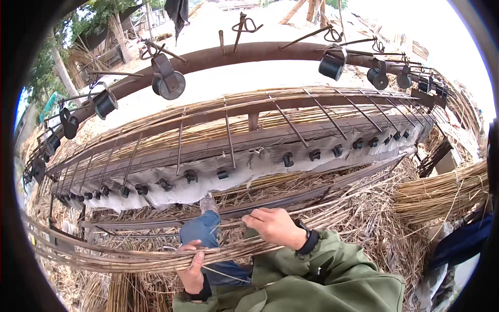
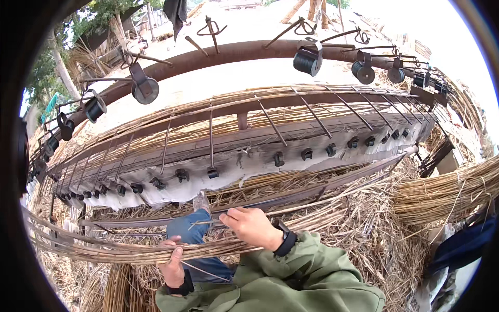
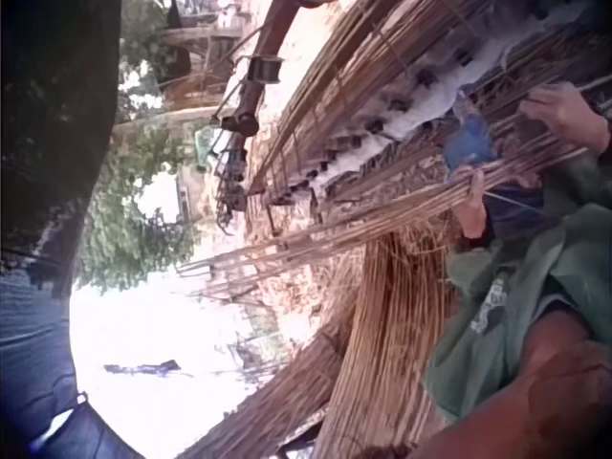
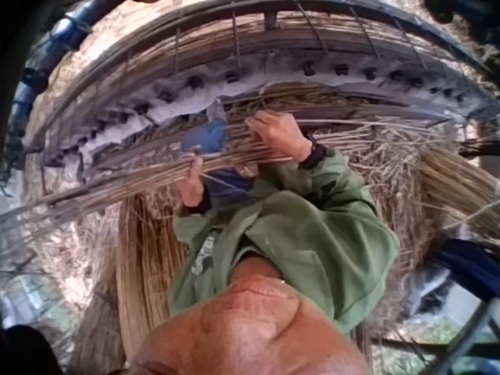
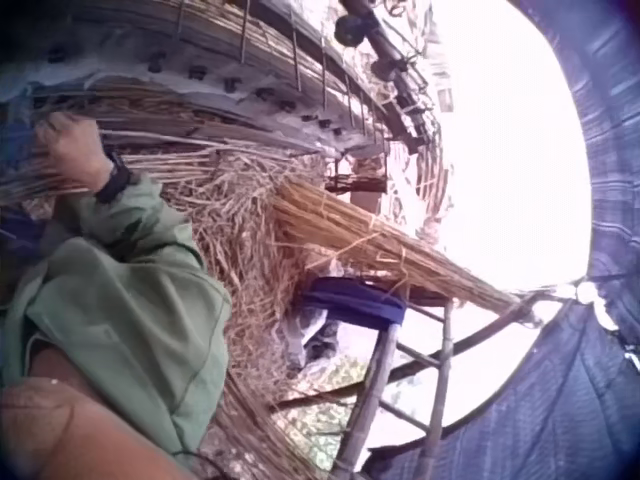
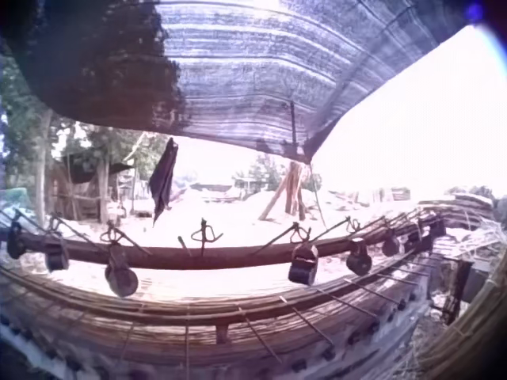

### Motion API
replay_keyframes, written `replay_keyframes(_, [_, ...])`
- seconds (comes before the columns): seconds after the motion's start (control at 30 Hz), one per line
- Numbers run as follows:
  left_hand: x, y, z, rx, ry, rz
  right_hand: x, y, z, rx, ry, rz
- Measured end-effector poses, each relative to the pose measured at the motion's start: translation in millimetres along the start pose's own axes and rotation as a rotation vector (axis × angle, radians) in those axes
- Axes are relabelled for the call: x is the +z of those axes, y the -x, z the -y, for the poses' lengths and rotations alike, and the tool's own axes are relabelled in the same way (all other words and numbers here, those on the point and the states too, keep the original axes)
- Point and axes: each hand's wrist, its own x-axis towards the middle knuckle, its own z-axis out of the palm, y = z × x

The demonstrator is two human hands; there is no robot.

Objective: The recorder is operating a weaving machine to create straw mats, manually feeding long bundles of straw into the loom and managing the spools.

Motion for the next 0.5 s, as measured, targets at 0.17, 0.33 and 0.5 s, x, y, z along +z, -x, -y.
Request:
replay_keyframes(0.17, [17,0,11,-0.033,-0.023,0.219,6,-10,20,-0.194,-0.064,0.208])
replay_keyframes(0.33, [-16,-13,-7,0.050,0.068,0.026,-14,23,-28,-0.052,0.065,0.169])
replay_keyframes(0.5, [-96,-38,-72,0.155,-0.082,-0.300,-112,93,-98,0.236,0.382,0.174])
